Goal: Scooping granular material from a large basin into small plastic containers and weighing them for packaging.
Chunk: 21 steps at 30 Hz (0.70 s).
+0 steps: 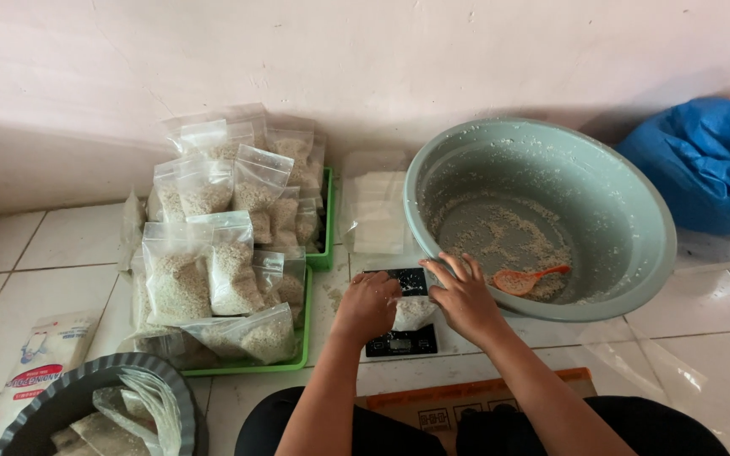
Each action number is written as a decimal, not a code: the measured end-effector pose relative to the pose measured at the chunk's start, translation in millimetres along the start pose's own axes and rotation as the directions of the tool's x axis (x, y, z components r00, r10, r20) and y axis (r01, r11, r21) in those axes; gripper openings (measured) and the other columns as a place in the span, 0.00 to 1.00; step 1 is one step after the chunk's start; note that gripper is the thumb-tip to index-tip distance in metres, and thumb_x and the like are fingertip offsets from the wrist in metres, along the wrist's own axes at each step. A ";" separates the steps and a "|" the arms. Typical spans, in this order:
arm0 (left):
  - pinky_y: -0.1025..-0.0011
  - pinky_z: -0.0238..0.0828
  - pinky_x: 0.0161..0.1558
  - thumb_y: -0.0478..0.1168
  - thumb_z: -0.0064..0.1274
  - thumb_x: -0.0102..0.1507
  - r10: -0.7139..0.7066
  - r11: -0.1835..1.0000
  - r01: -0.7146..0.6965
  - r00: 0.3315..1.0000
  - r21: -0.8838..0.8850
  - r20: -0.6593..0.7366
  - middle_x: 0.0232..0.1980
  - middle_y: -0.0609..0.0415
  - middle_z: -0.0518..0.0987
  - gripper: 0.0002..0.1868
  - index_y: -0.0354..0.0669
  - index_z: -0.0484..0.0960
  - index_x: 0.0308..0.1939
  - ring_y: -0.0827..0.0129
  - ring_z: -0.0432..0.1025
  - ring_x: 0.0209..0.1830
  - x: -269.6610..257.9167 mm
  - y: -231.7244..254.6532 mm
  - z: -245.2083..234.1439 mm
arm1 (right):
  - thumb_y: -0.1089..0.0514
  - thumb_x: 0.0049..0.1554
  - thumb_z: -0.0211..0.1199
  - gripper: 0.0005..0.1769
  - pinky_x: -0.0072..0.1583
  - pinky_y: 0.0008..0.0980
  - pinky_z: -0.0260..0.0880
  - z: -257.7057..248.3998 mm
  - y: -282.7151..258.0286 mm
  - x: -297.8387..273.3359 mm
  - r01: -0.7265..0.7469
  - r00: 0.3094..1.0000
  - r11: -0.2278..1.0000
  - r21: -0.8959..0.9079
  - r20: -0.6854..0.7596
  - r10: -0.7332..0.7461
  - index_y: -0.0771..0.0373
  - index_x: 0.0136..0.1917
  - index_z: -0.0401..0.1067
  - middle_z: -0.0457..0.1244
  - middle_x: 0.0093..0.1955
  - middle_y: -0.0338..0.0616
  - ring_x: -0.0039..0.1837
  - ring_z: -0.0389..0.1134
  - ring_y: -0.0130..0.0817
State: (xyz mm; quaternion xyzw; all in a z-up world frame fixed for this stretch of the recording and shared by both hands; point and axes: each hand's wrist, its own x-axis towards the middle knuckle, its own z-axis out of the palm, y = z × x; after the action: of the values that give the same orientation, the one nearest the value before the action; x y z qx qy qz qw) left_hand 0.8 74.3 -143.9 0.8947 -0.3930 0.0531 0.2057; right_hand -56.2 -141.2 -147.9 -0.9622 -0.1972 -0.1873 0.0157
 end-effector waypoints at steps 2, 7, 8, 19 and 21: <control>0.53 0.66 0.57 0.39 0.56 0.60 0.014 0.999 -0.014 1.000 -0.049 0.012 0.36 0.53 0.75 0.05 0.47 0.79 0.40 0.56 0.74 0.44 2.0 15.3 -23.3 | 0.56 0.53 0.64 0.07 0.67 0.64 0.53 -7.3 -0.1 4.0 0.000 1.000 1.000 0.013 -0.008 0.000 0.58 0.35 0.72 0.59 0.67 0.43 0.73 0.55 0.53; 0.56 0.68 0.55 0.38 0.58 0.60 0.120 0.990 -0.117 0.992 0.073 -0.036 0.35 0.55 0.75 0.04 0.45 0.80 0.37 0.56 0.75 0.43 5.7 15.4 -1.2 | 0.56 0.51 0.66 0.08 0.68 0.65 0.53 -16.6 -7.9 1.8 -0.015 0.999 1.000 0.013 -0.049 0.016 0.59 0.33 0.72 0.59 0.67 0.45 0.72 0.56 0.54; 0.55 0.67 0.55 0.38 0.56 0.62 0.119 0.990 -0.117 0.993 0.080 -0.025 0.35 0.54 0.75 0.02 0.45 0.79 0.37 0.57 0.75 0.42 5.9 16.5 -2.8 | 0.56 0.51 0.66 0.08 0.68 0.64 0.52 -17.5 -8.2 1.4 -0.017 0.999 1.000 0.013 -0.052 0.018 0.59 0.34 0.73 0.59 0.68 0.46 0.72 0.56 0.54; 0.58 0.67 0.54 0.38 0.54 0.62 0.111 0.974 -0.101 0.993 0.205 -0.035 0.34 0.56 0.73 0.03 0.46 0.77 0.35 0.62 0.73 0.40 9.4 14.0 20.1 | 0.54 0.53 0.65 0.08 0.69 0.60 0.52 -8.4 -7.1 0.7 0.016 0.997 1.000 -0.007 -0.072 -0.016 0.59 0.37 0.72 0.60 0.65 0.46 0.71 0.57 0.49; 0.61 0.66 0.53 0.38 0.56 0.61 0.113 0.974 -0.095 0.991 0.203 -0.077 0.33 0.57 0.73 0.03 0.46 0.78 0.35 0.62 0.73 0.39 10.8 13.8 23.1 | 0.56 0.54 0.64 0.06 0.70 0.59 0.52 -1.0 -3.7 -0.7 0.039 0.997 0.999 0.007 -0.069 -0.039 0.57 0.37 0.71 0.60 0.62 0.41 0.70 0.57 0.46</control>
State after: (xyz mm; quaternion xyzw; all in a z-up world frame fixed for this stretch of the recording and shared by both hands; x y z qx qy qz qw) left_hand -3.3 49.1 -157.5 0.8857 -0.4227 0.1422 0.1292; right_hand -58.5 -138.1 -147.3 -0.9511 -0.2159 -0.2196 0.0227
